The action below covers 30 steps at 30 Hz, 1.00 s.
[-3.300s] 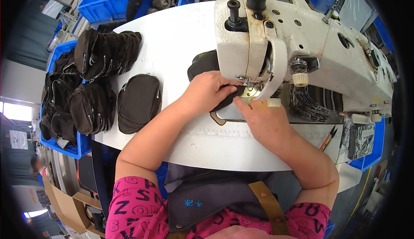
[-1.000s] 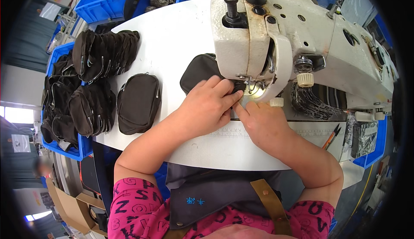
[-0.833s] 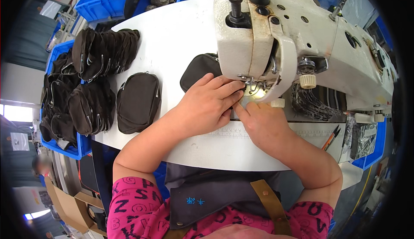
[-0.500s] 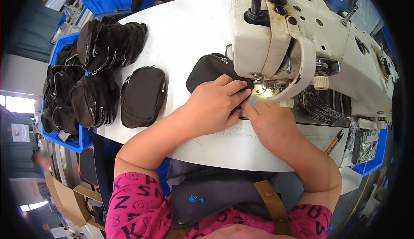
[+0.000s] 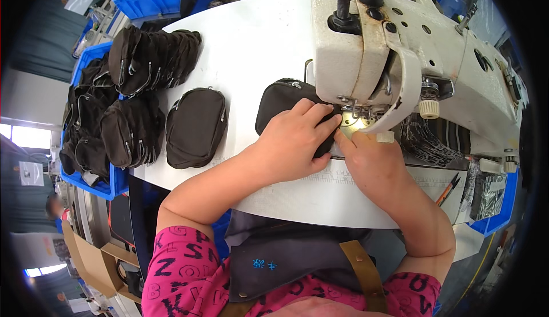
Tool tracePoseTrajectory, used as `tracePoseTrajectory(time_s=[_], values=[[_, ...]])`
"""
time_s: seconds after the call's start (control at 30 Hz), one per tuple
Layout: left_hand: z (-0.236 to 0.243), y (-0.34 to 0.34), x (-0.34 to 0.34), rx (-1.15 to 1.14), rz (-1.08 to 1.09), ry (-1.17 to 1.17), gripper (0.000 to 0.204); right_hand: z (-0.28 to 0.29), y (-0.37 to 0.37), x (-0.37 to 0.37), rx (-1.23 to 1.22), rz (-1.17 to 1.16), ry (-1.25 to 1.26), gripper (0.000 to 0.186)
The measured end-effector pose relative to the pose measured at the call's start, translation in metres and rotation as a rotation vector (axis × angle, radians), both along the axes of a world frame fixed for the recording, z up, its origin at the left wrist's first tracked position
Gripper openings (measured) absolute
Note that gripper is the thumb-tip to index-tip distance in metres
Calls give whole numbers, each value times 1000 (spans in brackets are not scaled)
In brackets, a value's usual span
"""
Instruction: Sewing the seams and edges of small leather pouches using an industrial sewing machine.
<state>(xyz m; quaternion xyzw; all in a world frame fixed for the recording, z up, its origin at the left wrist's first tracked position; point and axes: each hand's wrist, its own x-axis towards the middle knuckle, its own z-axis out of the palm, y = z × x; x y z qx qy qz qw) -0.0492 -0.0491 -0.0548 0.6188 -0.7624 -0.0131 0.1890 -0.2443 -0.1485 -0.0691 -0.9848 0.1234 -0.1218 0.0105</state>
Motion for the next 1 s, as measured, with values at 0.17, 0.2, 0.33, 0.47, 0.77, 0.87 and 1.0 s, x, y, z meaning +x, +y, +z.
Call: tracePoseTrajectory(time_s=[0.17, 0.2, 0.33, 0.47, 0.77, 0.87, 1.0], values=[[6, 5, 11, 41, -25, 18, 52, 0, 1, 1, 1, 12, 6, 47], [7, 3, 13, 27, -48, 9, 50, 1, 1, 1, -5, 7, 12, 47], [7, -4, 16, -28, -95, 11, 44, 1, 1, 0, -14, 1, 14, 45], [0, -6, 15, -56, -119, 54, 38, 0, 1, 1, -18, 8, 19, 43], [0, -3, 7, -28, -86, 27, 39, 2, 5, -2, 18, 4, 73, 39], [-1, -4, 5, -14, -51, 0, 41, 5, 4, 0, -43, -16, 79, 36], [-1, -7, 1, 45, 6, -29, 47, 3, -2, 0, -76, -30, 42, 33]])
